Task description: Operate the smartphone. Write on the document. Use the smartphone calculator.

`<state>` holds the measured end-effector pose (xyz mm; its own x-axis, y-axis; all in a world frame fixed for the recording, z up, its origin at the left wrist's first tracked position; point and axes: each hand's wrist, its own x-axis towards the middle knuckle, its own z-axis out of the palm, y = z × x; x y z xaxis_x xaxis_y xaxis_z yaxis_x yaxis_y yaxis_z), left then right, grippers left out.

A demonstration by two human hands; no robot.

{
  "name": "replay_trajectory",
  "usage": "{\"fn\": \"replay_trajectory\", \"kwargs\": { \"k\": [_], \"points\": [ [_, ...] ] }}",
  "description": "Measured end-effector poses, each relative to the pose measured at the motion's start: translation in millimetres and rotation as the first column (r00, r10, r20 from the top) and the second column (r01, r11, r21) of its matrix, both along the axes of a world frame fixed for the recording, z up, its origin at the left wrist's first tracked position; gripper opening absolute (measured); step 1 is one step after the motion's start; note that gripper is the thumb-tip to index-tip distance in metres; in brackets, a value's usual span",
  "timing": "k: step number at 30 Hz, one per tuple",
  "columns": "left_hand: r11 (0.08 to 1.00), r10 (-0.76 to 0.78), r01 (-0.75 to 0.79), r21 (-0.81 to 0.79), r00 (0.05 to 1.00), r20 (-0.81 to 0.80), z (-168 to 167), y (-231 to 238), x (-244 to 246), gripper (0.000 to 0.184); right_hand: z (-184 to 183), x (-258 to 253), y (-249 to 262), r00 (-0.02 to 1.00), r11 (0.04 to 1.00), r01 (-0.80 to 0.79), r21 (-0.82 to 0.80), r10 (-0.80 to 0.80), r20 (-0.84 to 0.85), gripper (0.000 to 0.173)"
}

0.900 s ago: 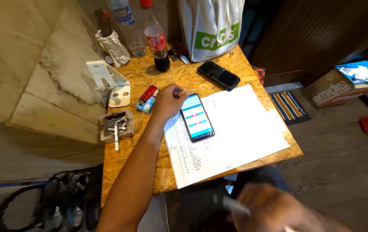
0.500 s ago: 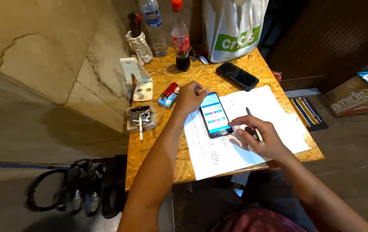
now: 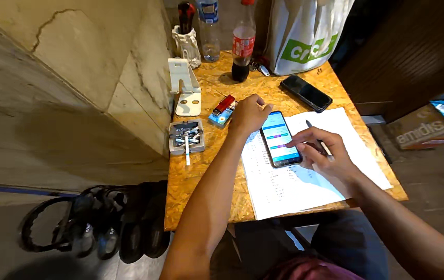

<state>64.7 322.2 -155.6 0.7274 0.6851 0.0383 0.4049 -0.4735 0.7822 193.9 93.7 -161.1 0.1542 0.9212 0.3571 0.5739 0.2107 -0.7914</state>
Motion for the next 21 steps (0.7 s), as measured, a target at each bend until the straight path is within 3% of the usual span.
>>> {"fn": "replay_trajectory", "kwargs": {
  "k": [2, 5, 12, 17, 21],
  "points": [
    [1.000, 0.003, -0.002, 0.010, 1.000, -0.022, 1, -1, 1, 0.038, -5, 0, -1, 0.985, 0.998, 0.030, 0.053, -0.021, -0.168, 0.020],
    [1.000, 0.003, -0.002, 0.024, 0.999, -0.044, 2, -5, 2, 0.038, -8, -1, -4, 0.966, 0.995, 0.056, 0.086, -0.033, -0.255, 0.020],
    [0.999, 0.005, -0.004, 0.051, 0.999, -0.032, 2, -8, 1, 0.036, -14, -1, -4, 0.998, 0.993, 0.004, 0.119, 0.002, -0.055, 0.026],
    [0.996, 0.009, -0.011, 0.089, 1.000, 0.018, -1, -12, -4, 0.034, -13, -6, -2, 0.983, 0.991, 0.131, 0.010, -0.131, 0.128, 0.032],
    [0.996, 0.024, -0.027, 0.079, 0.999, 0.038, -1, -18, -3, 0.035, -10, -2, -7, 0.993, 0.982, 0.095, 0.162, -0.105, 0.052, 0.025]
  ]
}}
